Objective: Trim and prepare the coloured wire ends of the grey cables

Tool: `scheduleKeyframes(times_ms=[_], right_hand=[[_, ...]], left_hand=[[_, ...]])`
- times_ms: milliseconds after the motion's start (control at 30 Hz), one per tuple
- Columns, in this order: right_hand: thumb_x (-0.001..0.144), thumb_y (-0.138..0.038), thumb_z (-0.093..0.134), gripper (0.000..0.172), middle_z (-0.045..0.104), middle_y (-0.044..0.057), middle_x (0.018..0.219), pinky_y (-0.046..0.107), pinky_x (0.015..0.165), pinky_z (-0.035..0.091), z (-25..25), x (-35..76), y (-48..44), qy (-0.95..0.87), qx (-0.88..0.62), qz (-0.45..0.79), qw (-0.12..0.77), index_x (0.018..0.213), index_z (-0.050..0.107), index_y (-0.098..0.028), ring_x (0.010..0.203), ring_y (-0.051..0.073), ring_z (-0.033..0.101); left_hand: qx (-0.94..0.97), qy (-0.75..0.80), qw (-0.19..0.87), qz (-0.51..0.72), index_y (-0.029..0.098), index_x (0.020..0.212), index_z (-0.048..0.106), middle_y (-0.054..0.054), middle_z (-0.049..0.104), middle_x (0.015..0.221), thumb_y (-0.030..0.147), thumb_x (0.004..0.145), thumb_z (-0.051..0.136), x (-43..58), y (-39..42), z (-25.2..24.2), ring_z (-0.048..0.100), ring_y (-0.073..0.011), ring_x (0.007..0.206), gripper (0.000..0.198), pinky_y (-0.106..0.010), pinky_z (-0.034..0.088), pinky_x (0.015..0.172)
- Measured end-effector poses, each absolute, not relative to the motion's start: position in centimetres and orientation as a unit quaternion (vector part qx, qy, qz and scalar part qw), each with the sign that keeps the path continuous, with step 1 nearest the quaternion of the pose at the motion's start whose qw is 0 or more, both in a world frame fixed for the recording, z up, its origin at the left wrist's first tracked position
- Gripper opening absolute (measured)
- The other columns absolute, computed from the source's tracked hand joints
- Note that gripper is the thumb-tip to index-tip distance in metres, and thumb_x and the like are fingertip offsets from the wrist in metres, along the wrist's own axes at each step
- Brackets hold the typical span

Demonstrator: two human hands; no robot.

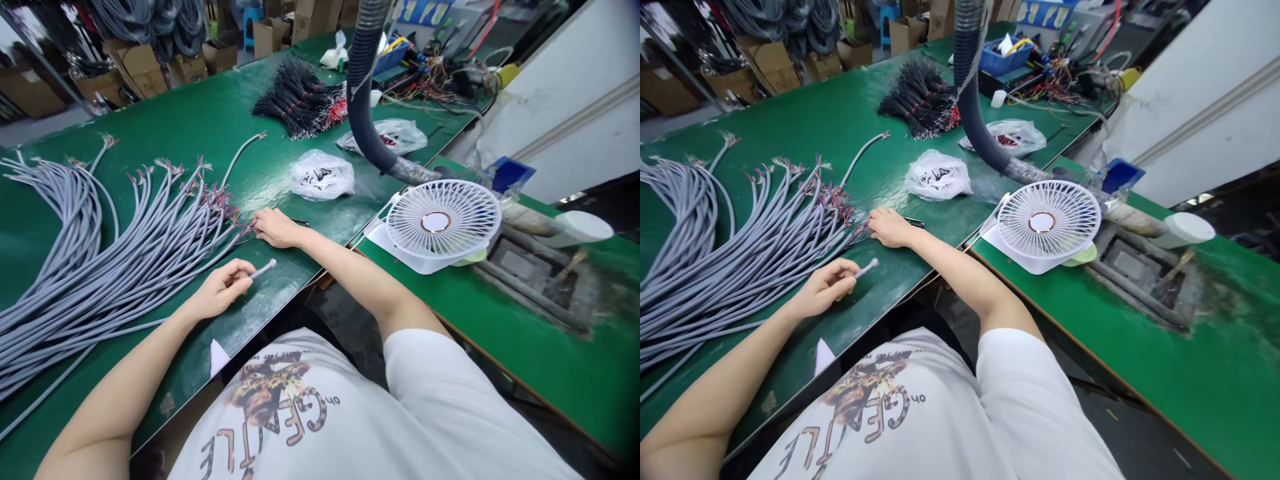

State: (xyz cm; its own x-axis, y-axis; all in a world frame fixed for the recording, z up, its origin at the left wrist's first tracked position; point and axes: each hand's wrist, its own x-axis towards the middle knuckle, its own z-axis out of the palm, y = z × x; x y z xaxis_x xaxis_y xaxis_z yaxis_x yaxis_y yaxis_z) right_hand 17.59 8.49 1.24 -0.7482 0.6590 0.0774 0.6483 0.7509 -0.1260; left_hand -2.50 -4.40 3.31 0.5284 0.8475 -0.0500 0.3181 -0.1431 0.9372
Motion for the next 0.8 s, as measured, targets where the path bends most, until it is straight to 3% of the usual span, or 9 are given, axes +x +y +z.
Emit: scheduleKeyframes(times_ms=[100, 233, 300, 367, 467, 633, 800], right_hand=[[0.092, -0.019, 0.044, 0.021, 0.058, 0.017, 0.115, 0.037, 0.083, 0.034, 1.9, 18.5, 7.6, -0.939, -0.340, -0.023, 0.039, 0.103, 0.060, -0.009, 0.105, 0.028, 0.049], [0.089, -0.009, 0.038, 0.023, 0.064, 0.016, 0.094, 0.036, 0.076, 0.036, 3.6, 20.7, 6.0, -0.906, -0.419, -0.041, 0.044, 0.101, 0.058, -0.010, 0.088, 0.026, 0.055], [0.089, -0.008, 0.036, 0.026, 0.065, 0.014, 0.091, 0.034, 0.074, 0.038, 4.4, 21.9, 4.8, -0.876, -0.472, -0.010, 0.098, 0.102, 0.058, -0.011, 0.085, 0.024, 0.057], [0.092, -0.012, 0.034, 0.027, 0.065, 0.013, 0.097, 0.032, 0.077, 0.041, 4.7, 22.8, 3.1, -0.843, -0.494, 0.055, 0.208, 0.106, 0.058, -0.013, 0.089, 0.022, 0.058], [0.095, -0.024, 0.037, 0.026, 0.067, 0.008, 0.099, 0.029, 0.078, 0.045, 4.3, 22.9, -0.1, -0.795, -0.460, 0.199, 0.342, 0.106, 0.059, -0.018, 0.088, 0.018, 0.061], [0.096, -0.025, 0.037, 0.027, 0.067, 0.005, 0.082, 0.026, 0.068, 0.047, 2.7, 21.2, -4.1, -0.764, -0.447, 0.295, 0.359, 0.099, 0.063, -0.017, 0.070, 0.013, 0.061], [0.095, -0.022, 0.037, 0.032, 0.069, 0.008, 0.108, 0.030, 0.088, 0.050, 1.9, 20.2, -5.0, -0.772, -0.436, 0.273, 0.374, 0.113, 0.063, -0.019, 0.099, 0.017, 0.065]], left_hand=[[0.631, 0.408, 0.582, 0.312, 0.013, 0.109, 0.056, 0.008, 0.040, 0.052, 0.047, 0.088, 0.052, -2.8, -4.3, 3.5, 0.033, -0.0055, 0.041, 0.040, -0.019, 0.025, 0.041], [0.570, 0.408, 0.624, 0.346, 0.013, 0.098, 0.059, 0.008, 0.041, 0.047, 0.048, 0.087, 0.054, -2.7, -4.2, 3.3, 0.034, -0.0045, 0.036, 0.037, -0.017, 0.024, 0.038], [0.534, 0.405, 0.650, 0.357, 0.014, 0.093, 0.058, 0.005, 0.052, 0.053, 0.048, 0.085, 0.057, -2.6, -4.1, 3.2, 0.039, -0.0044, 0.036, 0.034, -0.017, 0.025, 0.037], [0.507, 0.406, 0.667, 0.365, 0.014, 0.094, 0.057, 0.003, 0.058, 0.059, 0.048, 0.083, 0.059, -2.3, -4.1, 3.1, 0.040, -0.0038, 0.035, 0.035, -0.016, 0.024, 0.035], [0.498, 0.423, 0.664, 0.364, 0.014, 0.111, 0.056, 0.004, 0.056, 0.057, 0.046, 0.082, 0.062, -1.9, -4.1, 3.1, 0.036, -0.0025, 0.033, 0.044, -0.016, 0.020, 0.034], [0.493, 0.449, 0.651, 0.362, 0.014, 0.129, 0.053, 0.006, 0.050, 0.054, 0.046, 0.082, 0.061, -1.7, -4.2, 3.0, 0.031, -0.0023, 0.034, 0.057, -0.016, 0.018, 0.035], [0.497, 0.452, 0.647, 0.362, 0.015, 0.134, 0.051, 0.007, 0.045, 0.052, 0.045, 0.084, 0.059, -1.7, -4.3, 3.0, 0.027, -0.0026, 0.036, 0.059, -0.016, 0.017, 0.036]])
